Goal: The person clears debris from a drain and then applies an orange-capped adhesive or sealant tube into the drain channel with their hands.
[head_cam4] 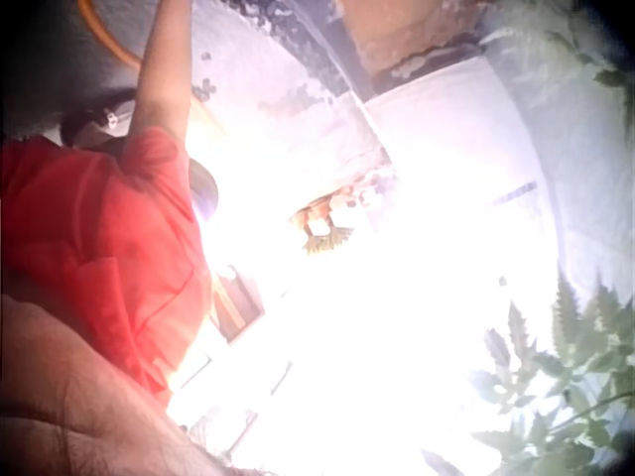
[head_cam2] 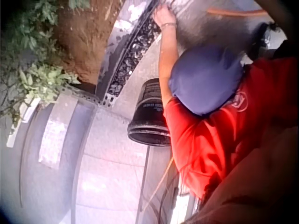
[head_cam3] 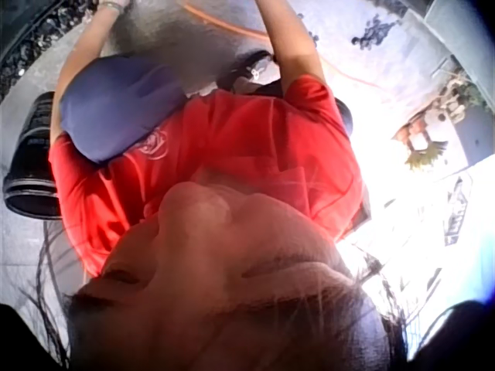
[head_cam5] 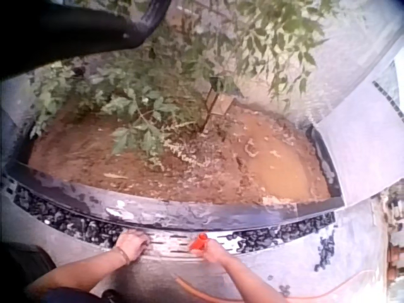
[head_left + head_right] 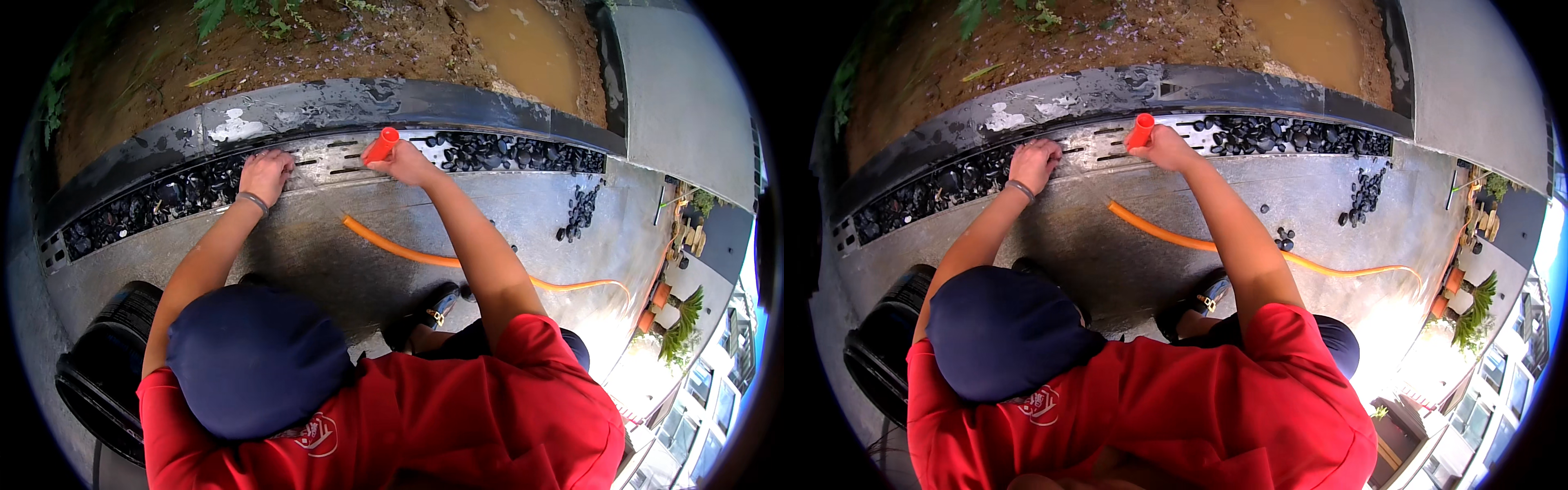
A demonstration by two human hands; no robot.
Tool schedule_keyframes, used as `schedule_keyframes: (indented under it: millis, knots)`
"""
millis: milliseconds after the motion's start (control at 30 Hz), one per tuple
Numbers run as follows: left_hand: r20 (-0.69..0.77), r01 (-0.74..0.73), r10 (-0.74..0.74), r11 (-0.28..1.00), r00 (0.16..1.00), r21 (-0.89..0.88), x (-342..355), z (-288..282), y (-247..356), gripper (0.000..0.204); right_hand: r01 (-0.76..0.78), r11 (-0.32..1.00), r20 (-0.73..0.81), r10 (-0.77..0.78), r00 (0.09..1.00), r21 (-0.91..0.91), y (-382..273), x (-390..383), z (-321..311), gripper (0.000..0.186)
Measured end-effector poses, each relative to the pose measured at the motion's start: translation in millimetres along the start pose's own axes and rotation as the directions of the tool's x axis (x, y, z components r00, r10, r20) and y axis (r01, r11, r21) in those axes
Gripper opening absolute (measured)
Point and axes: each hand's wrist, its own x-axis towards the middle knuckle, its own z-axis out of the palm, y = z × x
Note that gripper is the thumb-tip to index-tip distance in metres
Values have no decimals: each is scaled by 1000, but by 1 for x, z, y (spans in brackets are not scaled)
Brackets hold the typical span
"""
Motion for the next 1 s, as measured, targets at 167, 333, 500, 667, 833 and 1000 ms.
schedule_keyframes:
  millis: [167,333,500,667,833,1000]
  knots:
    - [-61,-38,40,999,997,33,-7,-5,8,14,-13,957,121,50,991,-290,-3,15,11,24]
    - [-235,97,-126,987,964,-129,-34,-69,40,13,70,891,-15,-86,996,-449,1,10,-1,28]
    - [-469,203,-335,929,817,-308,-112,-193,72,10,115,911,-100,-167,981,-395,9,20,-18,27]
    - [-630,505,-494,844,599,-182,-289,-311,61,10,246,951,-104,-268,958,-186,-16,7,3,23]
    - [-623,671,-683,668,381,-322,-432,-346,35,7,235,969,-50,-232,971,72,-18,7,18,16]
    - [-626,781,-600,623,498,24,-461,-321,10,38,203,978,-6,-203,979,40,-12,-3,-11,20]
